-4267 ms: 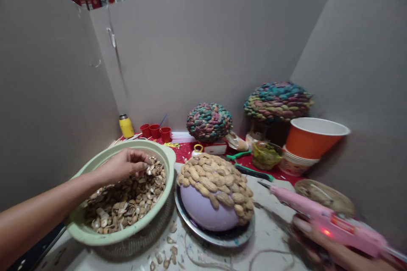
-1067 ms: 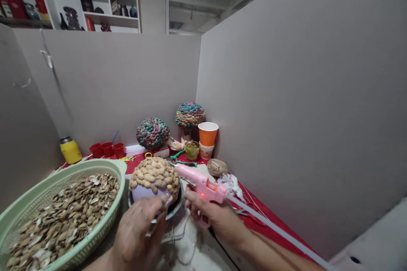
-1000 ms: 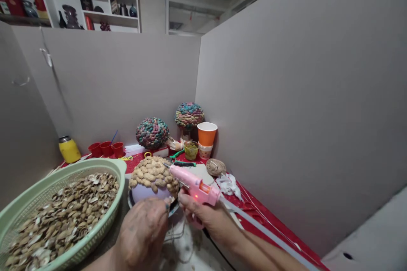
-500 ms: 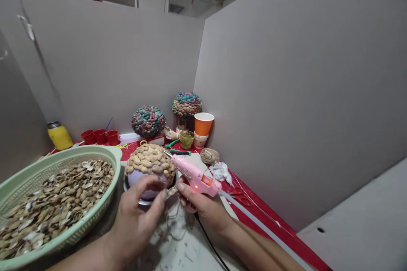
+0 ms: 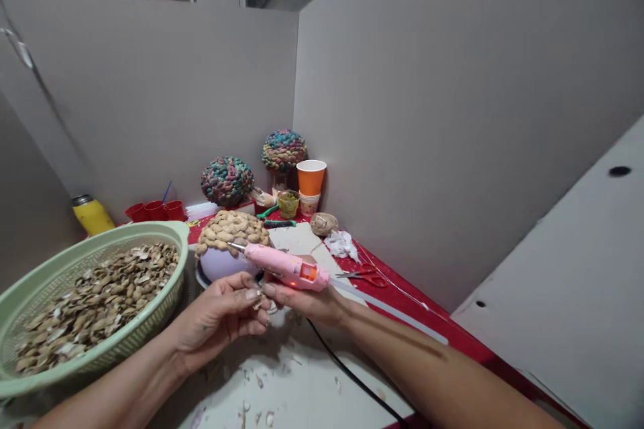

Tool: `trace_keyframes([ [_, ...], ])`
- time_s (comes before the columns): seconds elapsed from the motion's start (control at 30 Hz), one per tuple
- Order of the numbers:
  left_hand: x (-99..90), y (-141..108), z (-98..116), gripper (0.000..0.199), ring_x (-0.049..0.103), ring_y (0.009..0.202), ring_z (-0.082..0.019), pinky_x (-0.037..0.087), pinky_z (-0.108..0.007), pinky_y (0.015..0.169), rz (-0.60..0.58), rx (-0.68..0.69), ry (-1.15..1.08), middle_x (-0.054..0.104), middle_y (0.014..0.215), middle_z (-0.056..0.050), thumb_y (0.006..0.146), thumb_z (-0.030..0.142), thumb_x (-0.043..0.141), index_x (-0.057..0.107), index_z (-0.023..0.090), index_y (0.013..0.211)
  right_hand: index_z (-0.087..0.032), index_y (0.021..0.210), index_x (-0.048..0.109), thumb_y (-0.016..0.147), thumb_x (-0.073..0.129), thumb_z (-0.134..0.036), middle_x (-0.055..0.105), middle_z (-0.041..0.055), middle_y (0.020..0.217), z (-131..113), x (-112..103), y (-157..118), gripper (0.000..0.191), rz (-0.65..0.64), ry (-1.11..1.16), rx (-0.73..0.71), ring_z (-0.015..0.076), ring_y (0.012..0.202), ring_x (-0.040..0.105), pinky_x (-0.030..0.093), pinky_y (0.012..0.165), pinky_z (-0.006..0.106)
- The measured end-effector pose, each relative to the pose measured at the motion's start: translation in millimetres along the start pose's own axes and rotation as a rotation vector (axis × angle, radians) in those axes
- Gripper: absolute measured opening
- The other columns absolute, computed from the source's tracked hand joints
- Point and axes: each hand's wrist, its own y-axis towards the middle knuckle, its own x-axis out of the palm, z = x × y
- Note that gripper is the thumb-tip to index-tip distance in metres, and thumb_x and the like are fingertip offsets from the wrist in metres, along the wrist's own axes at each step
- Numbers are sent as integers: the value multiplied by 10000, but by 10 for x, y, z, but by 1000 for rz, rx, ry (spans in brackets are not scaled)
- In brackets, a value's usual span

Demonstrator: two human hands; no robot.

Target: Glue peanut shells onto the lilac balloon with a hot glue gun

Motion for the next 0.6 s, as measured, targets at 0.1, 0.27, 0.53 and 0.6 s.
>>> trace_keyframes([
  [0.1,-21,-27,-40,203,656,606,-88,556,-199,632,-23,-10,2,694,743,-19,725,169,801,632,134,830,-193,632,623,731,722,-453,580,-22,585,47,-12,-25,295,7,-11,-5,123,528,496,400,514,260],
  [0.27,-97,29,-254,254,676,606,-114,555,-225,618,-68,-65,33,714,743,-30,683,164,827,666,138,878,-168,694,628,747,727,-505,573,-20,589,335,-204,18,355,204,-10,12,111,522,496,393,507,246],
  [0.53,-177,152,-604,335,679,553,-141,560,-280,604,-230,-243,95,736,711,-93,603,209,865,748,57,878,-137,977,608,956,561,-373,623,10,858,757,-500,182,241,383,-37,24,123,665,599,526,613,280],
  [0.6,-210,174,-618,339,681,566,-143,562,-291,617,-243,-248,90,740,717,-92,609,223,861,753,65,889,-139,1047,603,957,563,-362,634,33,941,819,-545,192,243,382,-45,44,142,731,623,545,655,306],
])
